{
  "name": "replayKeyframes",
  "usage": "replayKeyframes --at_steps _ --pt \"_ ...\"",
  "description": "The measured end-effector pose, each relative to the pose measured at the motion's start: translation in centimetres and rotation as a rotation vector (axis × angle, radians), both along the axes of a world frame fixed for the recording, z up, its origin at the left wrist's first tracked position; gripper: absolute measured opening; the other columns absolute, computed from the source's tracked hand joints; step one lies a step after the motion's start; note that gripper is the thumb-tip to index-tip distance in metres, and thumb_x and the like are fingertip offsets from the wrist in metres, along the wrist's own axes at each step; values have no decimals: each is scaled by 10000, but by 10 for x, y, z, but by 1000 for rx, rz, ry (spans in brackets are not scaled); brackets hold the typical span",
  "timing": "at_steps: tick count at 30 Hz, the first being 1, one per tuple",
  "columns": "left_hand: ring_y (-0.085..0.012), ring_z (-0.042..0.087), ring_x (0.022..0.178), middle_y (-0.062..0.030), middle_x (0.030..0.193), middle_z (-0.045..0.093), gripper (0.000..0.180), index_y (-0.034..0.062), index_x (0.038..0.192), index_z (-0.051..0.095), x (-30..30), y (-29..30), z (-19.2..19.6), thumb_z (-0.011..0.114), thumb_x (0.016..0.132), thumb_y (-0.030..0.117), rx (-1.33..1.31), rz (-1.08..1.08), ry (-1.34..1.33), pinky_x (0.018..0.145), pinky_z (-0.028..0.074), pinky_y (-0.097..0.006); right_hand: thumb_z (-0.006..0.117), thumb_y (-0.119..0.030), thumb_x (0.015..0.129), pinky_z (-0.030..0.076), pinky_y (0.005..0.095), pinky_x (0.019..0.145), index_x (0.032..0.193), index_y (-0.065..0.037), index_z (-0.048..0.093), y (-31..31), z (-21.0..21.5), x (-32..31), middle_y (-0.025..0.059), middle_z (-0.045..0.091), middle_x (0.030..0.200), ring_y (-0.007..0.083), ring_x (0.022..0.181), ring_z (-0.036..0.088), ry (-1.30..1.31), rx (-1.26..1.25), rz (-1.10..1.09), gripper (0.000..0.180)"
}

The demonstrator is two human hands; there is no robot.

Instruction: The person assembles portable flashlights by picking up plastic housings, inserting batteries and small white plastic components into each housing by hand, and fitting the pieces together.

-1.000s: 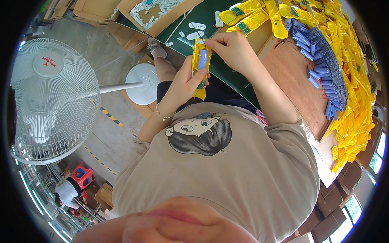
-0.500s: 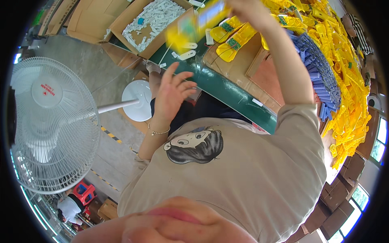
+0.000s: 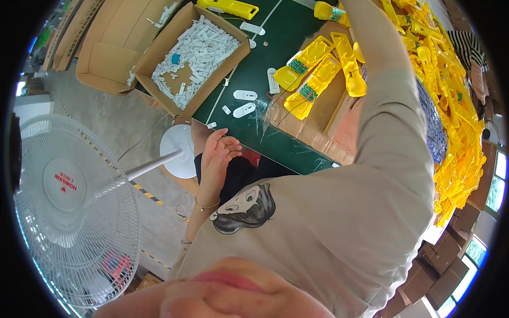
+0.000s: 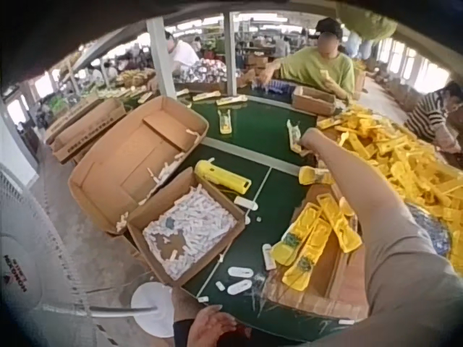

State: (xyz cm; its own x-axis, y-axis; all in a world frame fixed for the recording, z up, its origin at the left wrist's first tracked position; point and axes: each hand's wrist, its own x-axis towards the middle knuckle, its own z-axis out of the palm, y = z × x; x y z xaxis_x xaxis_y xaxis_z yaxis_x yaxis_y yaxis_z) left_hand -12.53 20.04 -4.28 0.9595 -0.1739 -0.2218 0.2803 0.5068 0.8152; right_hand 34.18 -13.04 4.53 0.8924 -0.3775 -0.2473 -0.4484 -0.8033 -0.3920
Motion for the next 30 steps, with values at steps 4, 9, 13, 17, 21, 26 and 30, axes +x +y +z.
replayKeyframes --at_steps 4,9,13,17,21,26,30 --pt "-191 543 957 -112 997 553 472 -3 1315 349 10 1 -7 484 897 171 55 -34 -29 865 444 -323 628 -198 801 509 382 573 919 -45 652 6 44 -110 148 648 789 325 712 631 -248 -646 644 194" --pt "-163 530 912 -90 930 545 409 -17 1294 387 13 0 -5 441 904 92 49 -1 -41 828 448 -304 624 -144 817 491 326 815 1051 -72 643 27 34 -216 70 629 993 224 952 598 -188 -398 1023 245" --pt "-147 521 928 -70 983 538 372 -5 1271 437 9 -7 10 451 910 84 173 -25 -47 822 443 -281 684 -93 746 483 349 874 1064 -117 655 38 32 -229 81 607 1050 275 1045 568 -27 -469 1233 320" --pt "-116 513 945 -47 1021 534 372 9 1261 455 -1 -12 24 504 901 88 108 -47 -66 814 430 -249 706 -76 726 512 349 796 1071 -108 654 39 39 -212 58 610 924 244 964 609 -28 -711 1348 350" --pt "-153 527 957 -83 1078 552 436 3 1269 447 0 -15 32 568 851 36 488 121 -402 844 433 -280 730 -125 737 506 318 716 1057 -88 644 54 88 -254 36 587 850 184 879 623 -287 -807 1329 333" --pt "-190 563 1045 -115 1137 547 400 -4 1265 438 51 -38 117 551 888 70 858 227 -933 912 432 -308 574 -152 747 479 321 486 830 -80 601 110 178 -362 62 565 828 201 600 591 -826 -766 1487 113" --pt "-181 607 912 -120 1078 559 424 12 1275 395 69 -48 149 542 906 159 411 -232 -729 818 480 -308 601 -176 756 493 328 524 955 -71 634 117 184 -383 75 611 951 247 630 611 -907 -668 1408 228"
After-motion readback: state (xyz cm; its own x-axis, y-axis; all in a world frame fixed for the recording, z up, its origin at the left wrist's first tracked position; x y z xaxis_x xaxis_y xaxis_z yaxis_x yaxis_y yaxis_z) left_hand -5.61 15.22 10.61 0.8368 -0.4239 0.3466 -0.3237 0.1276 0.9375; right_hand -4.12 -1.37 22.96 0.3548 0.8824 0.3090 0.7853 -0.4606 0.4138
